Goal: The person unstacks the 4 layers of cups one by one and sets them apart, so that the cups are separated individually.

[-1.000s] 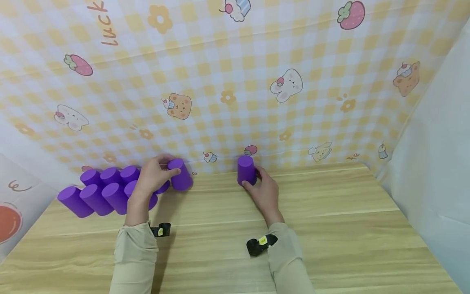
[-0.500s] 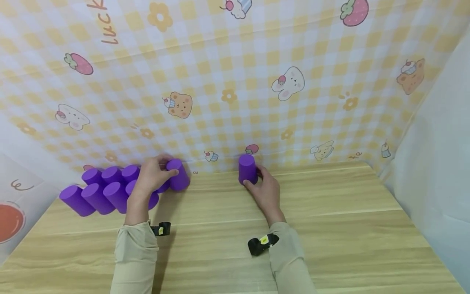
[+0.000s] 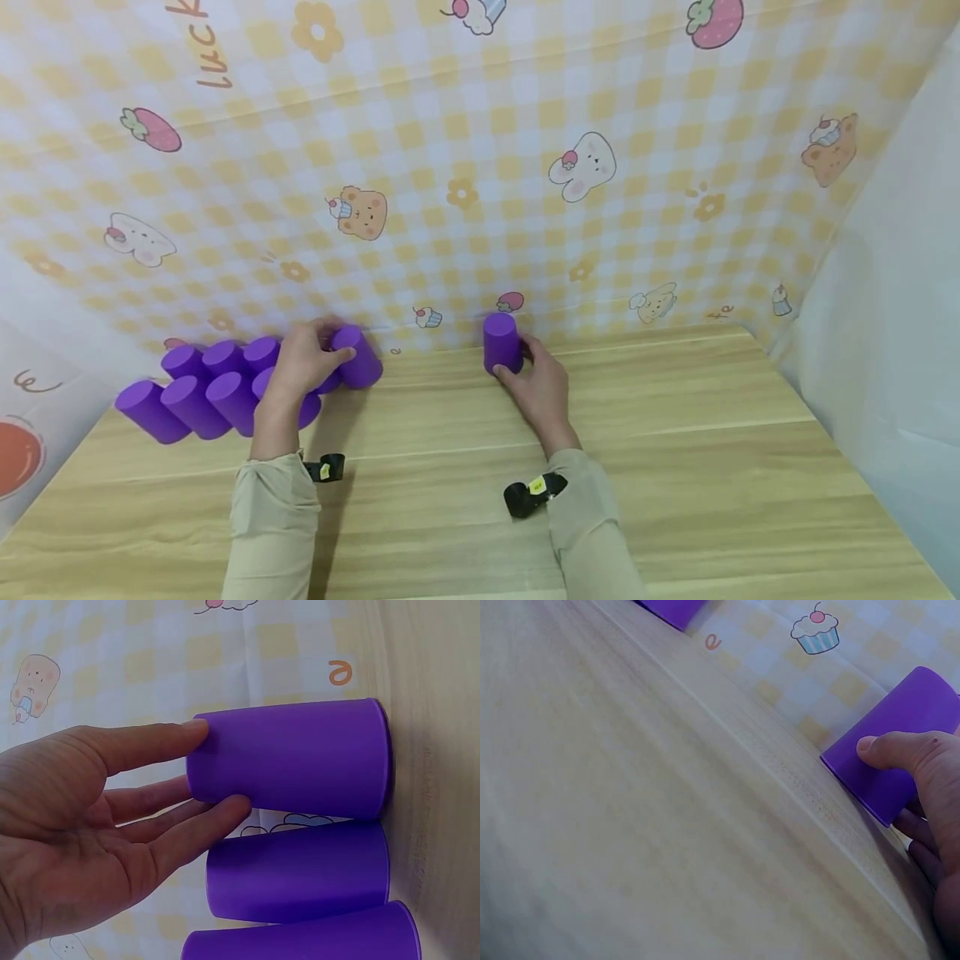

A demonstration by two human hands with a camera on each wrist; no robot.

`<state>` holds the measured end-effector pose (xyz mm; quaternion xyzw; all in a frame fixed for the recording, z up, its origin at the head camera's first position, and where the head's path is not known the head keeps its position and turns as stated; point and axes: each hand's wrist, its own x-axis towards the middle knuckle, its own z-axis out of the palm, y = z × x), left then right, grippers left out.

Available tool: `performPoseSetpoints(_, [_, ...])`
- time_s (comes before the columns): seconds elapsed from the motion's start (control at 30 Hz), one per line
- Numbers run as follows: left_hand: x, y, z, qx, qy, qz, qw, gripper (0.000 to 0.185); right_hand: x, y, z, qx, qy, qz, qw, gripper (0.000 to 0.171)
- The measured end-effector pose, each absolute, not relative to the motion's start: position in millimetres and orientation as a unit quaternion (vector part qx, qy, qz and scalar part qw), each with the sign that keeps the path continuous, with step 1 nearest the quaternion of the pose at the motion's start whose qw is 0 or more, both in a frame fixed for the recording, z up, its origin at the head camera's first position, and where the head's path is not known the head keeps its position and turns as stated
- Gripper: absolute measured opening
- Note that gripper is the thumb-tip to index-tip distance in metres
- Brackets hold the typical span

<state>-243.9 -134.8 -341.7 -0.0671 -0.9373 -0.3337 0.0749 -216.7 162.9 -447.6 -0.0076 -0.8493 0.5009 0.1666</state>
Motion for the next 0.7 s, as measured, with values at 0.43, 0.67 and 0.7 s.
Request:
performPoseSetpoints(0.43, [-240, -132, -343, -0.045, -0.943, -0.321, 0.073, 0.040, -217, 162, -446, -0.002, -0.851, 0.499, 0.164, 0.062])
performPoseSetpoints(0.67, [-239, -126, -338, -0.038, -0.940, -0.325, 0.101, 0.044, -217, 163, -447, -0.003, -0.852, 0.497, 0.166, 0.061])
performPoseSetpoints(0.7, [-237, -126, -335, -0.038, -0.940, -0.326, 0.099, 0.046, -217, 164, -447, -0.004, -0.852, 0.496, 0.166, 0.062])
